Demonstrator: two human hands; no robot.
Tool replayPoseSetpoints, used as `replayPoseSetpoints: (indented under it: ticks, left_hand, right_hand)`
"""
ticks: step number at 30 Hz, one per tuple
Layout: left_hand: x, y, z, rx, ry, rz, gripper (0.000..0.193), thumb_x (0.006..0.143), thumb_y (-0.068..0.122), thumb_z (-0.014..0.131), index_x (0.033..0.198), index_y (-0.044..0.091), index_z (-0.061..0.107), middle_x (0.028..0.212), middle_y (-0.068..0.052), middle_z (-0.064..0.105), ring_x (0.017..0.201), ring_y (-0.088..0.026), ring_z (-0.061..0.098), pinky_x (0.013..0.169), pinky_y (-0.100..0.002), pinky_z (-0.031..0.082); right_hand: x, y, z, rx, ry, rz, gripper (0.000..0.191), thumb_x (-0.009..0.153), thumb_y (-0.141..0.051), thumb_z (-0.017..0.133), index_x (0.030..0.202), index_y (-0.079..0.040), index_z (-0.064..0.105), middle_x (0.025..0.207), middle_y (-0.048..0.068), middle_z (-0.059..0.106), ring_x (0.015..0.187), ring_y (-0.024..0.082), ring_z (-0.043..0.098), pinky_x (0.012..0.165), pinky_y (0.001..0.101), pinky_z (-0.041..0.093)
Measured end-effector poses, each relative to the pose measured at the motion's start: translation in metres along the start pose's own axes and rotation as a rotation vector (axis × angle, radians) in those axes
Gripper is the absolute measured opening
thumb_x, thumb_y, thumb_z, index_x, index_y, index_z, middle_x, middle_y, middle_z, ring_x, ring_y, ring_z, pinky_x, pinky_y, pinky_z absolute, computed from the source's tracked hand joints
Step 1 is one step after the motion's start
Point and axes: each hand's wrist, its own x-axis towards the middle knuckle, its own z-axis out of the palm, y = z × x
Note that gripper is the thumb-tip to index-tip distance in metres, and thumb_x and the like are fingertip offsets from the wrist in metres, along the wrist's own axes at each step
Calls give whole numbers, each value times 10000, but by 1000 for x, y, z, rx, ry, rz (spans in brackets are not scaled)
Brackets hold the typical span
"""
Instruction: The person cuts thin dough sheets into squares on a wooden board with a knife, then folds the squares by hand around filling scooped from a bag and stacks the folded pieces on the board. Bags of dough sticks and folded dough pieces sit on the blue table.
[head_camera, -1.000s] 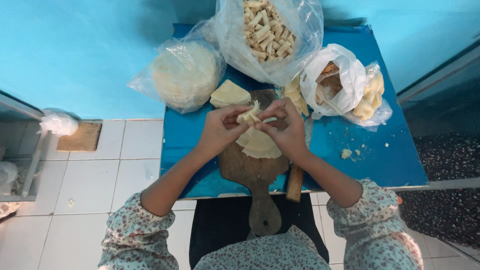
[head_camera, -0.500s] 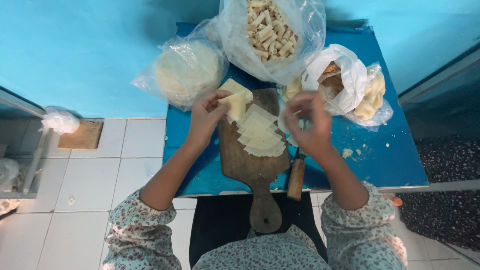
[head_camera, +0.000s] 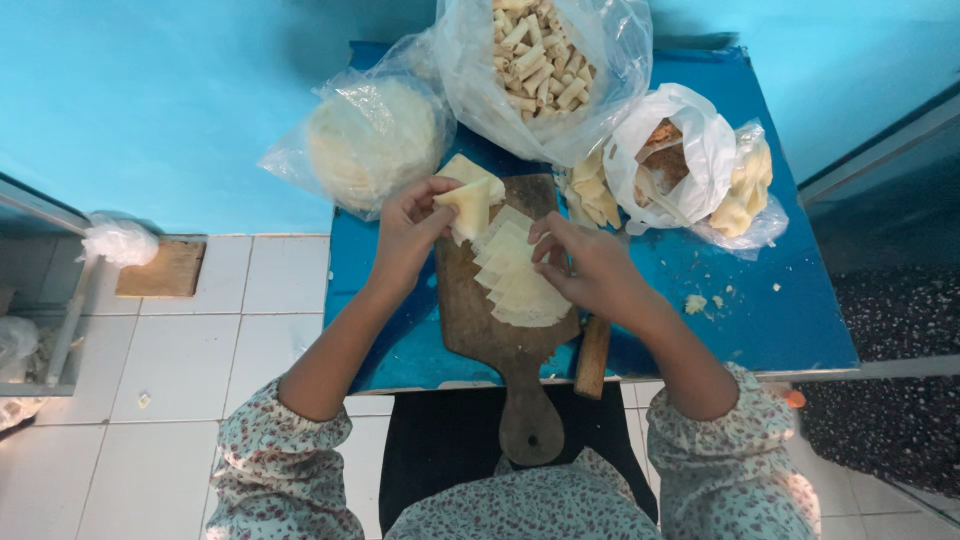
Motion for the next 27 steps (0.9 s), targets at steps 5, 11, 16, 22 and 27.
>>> replayPoseSetpoints:
  ticks: [5,11,16,22,27]
  left_hand:
    - [-1,1,0,14,6,-32,294,949,44,634,1233,-24,672,1090,-59,737,923,-91,689,793,-248,555]
    - [-3,-9,12,4,-224,-96,410,908,-5,664,1316,-25,635,1219,-83,726,1040,-131,720,899,-291,602]
    - [-11,-14,21,-29,-301,-113,317,974,20,657,1284,-42,664,1192,-112,744,1054,-152,739,920,-302,623]
    - [-17,1,26,178,-211,-92,346,899,66,786,1229,-9,716,1032,-55,751,915,-85,701,776,-230,574]
    - [-22,4,36,251,-142,38,321,870,39,806,1173,5,706,984,1,736,903,-25,673,750,-195,572]
  right_hand:
    - [1,2,11,33,54,-95,323,854,-63,782,1102,-99,578,981,31,718,884,175,731,692,323,569]
    - [0,3,25,249,369,-207,415,868,-42,827,1185,-32,561,1128,96,667,1019,168,716,763,293,626]
    - [-2,6,43,308,395,-212,404,884,-15,831,1149,-30,527,1154,108,669,1054,173,729,830,300,651]
    - [-4,13,48,382,430,-148,382,926,50,767,1156,-37,475,1106,99,692,1082,181,750,853,305,664]
    - [-5,19,50,445,423,-71,365,937,78,743,1171,-36,488,1057,98,744,1073,179,760,876,302,653]
